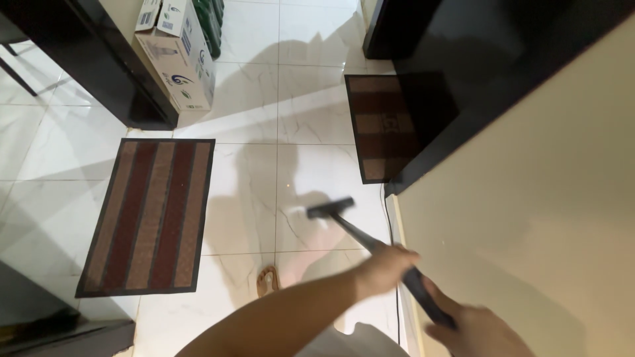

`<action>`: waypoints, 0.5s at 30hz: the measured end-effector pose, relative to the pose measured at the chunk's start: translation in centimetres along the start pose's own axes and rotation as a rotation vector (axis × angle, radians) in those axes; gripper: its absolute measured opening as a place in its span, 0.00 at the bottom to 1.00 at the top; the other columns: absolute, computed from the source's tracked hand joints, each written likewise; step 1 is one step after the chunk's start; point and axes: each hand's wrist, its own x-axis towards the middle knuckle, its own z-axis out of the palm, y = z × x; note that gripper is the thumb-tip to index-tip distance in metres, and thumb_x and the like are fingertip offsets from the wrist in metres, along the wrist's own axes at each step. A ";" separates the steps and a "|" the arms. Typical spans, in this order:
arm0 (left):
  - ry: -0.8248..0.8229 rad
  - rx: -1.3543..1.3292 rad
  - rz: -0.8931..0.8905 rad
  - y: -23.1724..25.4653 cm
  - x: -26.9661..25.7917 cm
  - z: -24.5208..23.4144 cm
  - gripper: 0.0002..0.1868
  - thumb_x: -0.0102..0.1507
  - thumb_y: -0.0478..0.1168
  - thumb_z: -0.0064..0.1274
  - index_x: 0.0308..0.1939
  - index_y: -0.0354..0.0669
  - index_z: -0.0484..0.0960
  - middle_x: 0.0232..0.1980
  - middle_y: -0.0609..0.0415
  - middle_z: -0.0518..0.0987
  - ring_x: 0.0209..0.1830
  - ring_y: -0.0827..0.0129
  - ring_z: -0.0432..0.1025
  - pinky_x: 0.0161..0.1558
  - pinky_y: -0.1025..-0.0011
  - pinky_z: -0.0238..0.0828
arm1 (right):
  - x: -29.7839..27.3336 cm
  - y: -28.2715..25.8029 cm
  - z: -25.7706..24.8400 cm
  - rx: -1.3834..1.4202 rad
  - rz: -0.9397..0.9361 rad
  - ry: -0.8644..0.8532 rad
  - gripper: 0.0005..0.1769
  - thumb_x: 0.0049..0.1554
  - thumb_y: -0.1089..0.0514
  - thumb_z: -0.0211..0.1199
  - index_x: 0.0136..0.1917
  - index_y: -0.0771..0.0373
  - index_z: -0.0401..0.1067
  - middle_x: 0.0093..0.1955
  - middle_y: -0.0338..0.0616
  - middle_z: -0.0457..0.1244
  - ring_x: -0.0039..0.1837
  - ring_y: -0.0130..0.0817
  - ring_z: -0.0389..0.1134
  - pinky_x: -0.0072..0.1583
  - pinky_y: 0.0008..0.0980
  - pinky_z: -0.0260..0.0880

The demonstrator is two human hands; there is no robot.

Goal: Vacuuming the floor and floor mats in a hallway and entryway.

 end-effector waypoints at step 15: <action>-0.094 0.234 0.062 -5.7 3.5 6.0 0.19 0.53 0.25 0.53 0.45 0.47 0.82 0.48 0.47 0.80 0.53 0.47 0.72 0.61 0.48 0.64 | 1.3 -2.1 3.8 0.262 0.198 -0.007 0.48 0.48 0.39 0.71 0.78 0.28 0.56 0.64 0.52 0.68 0.69 0.49 0.67 0.69 0.41 0.66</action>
